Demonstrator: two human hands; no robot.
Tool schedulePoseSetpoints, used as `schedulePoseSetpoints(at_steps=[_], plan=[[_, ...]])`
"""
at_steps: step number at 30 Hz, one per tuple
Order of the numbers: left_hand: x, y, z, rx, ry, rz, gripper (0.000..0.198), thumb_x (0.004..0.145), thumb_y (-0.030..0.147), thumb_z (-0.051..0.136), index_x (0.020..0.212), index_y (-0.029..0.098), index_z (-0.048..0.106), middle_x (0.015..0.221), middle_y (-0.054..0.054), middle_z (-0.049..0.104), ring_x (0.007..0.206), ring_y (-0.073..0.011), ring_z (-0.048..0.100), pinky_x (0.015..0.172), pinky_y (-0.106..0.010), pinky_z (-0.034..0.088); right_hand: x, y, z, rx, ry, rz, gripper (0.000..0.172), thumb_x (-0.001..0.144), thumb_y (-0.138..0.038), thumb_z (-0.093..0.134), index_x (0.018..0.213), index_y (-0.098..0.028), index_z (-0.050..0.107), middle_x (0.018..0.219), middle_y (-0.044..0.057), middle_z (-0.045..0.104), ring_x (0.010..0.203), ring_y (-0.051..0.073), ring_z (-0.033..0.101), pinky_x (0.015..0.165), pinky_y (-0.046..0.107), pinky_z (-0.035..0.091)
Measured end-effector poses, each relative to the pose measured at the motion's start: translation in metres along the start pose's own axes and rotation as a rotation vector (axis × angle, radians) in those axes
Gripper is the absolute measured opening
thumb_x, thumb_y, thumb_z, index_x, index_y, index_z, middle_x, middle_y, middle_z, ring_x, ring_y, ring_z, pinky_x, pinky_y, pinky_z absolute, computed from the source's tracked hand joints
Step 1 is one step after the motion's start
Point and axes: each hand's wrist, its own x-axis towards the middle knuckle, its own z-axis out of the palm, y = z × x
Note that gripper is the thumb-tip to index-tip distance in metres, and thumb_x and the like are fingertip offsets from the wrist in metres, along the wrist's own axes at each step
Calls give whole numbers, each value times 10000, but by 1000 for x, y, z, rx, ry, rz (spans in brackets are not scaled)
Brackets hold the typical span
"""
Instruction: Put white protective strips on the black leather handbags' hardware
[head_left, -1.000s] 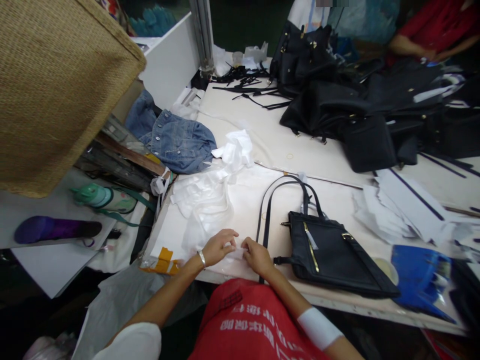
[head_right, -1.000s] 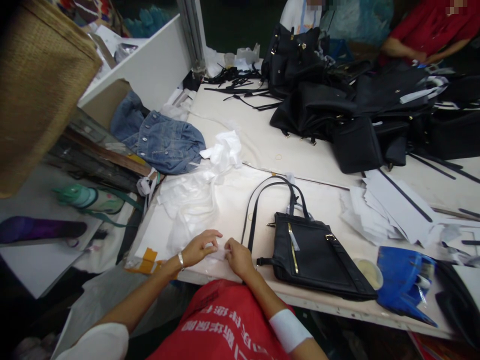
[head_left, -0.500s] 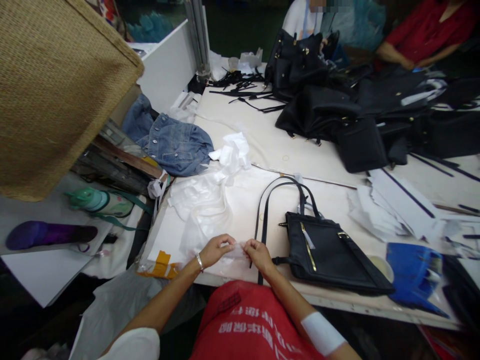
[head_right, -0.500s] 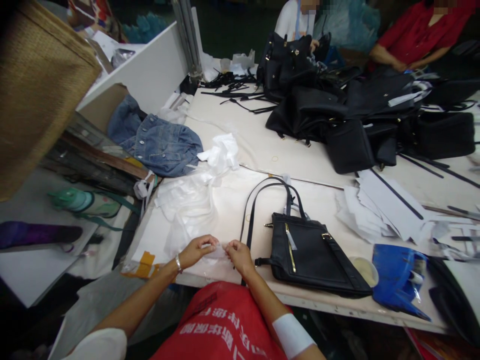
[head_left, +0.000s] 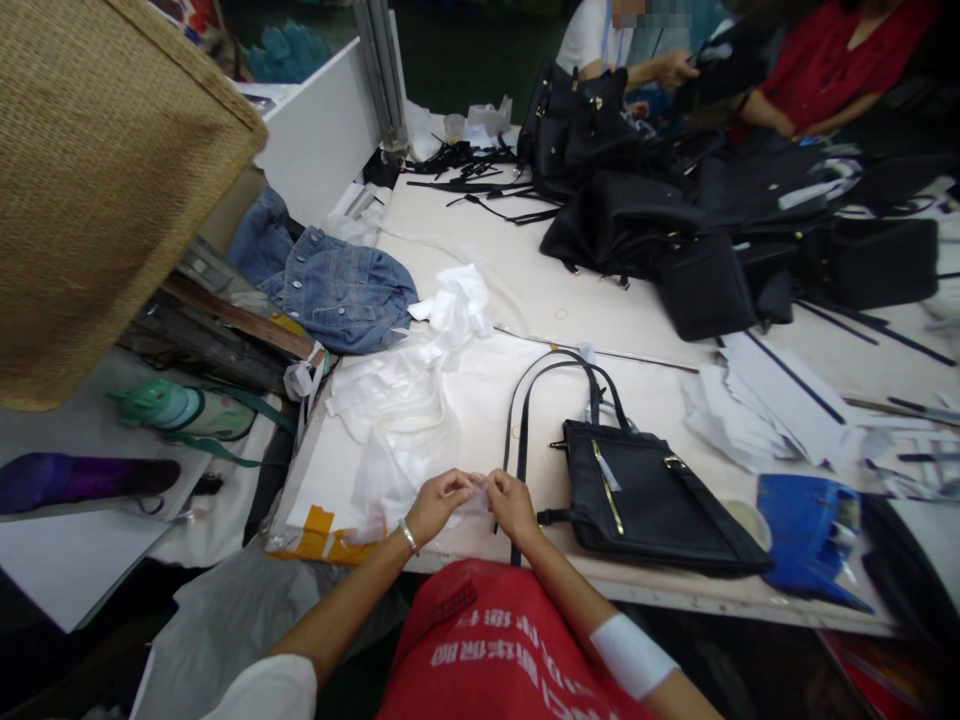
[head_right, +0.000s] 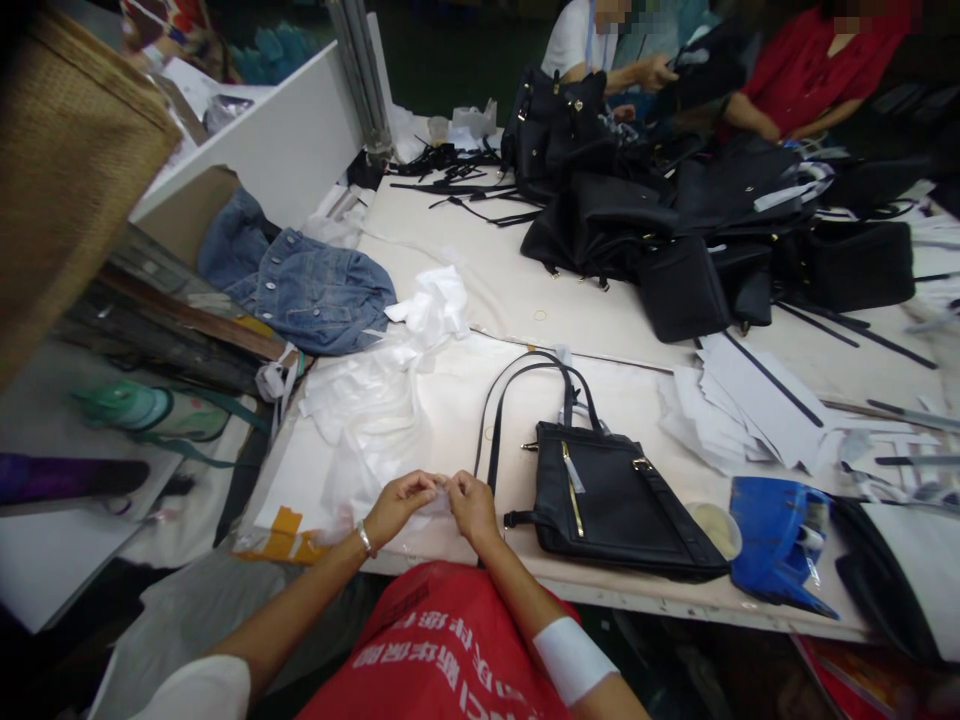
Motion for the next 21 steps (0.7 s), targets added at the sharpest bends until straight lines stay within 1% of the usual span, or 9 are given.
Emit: schedulePoseSetpoints(at_steps=[3,6,11,13,15,18,21], plan=[[0,-3,0,-118,-37,-59,154,753,304,632,750,158,585,877,-40,657,863,-168,586,810,-291,427,1,-3,-3,-19,7,-18,369,836,-473,450,584,-204,472,484,-52,476,499,112,466,533,216,334],[-2,-4,2,-94,-19,-78,146,755,296,634,756,157,591,740,6,617,723,-131,550,718,-257,411,1,-4,-3,-75,42,-26,367,829,-467,466,577,-200,488,487,-48,487,505,108,457,536,213,326],[-2,-10,6,-52,85,-58,132,776,295,600,763,163,596,785,-11,638,781,-150,565,738,-260,411,0,-2,2,-94,51,-19,349,829,-418,470,559,-199,472,475,-46,492,503,105,455,522,207,316],[0,-12,5,-44,103,-67,141,777,305,594,756,166,590,741,-4,628,739,-146,562,706,-255,414,-1,0,2,-64,31,-9,371,830,-444,470,553,-198,467,470,-47,502,498,104,469,523,206,326],[1,-14,2,-20,118,-79,144,772,309,600,754,166,591,714,3,620,698,-138,551,675,-247,411,-2,2,1,-2,1,35,397,825,-495,468,560,-200,475,473,-47,521,479,103,480,512,206,340],[2,-15,-3,-1,121,-100,142,755,304,620,761,163,602,704,5,620,682,-130,539,665,-239,405,-1,4,2,97,-33,114,411,807,-549,473,582,-205,479,488,-49,547,440,103,483,478,210,352],[0,-12,-7,-99,75,-119,156,750,316,631,759,164,598,749,-1,639,724,-132,555,708,-246,414,0,4,4,124,-42,116,392,809,-526,480,579,-208,473,491,-50,550,442,105,490,479,212,359]])
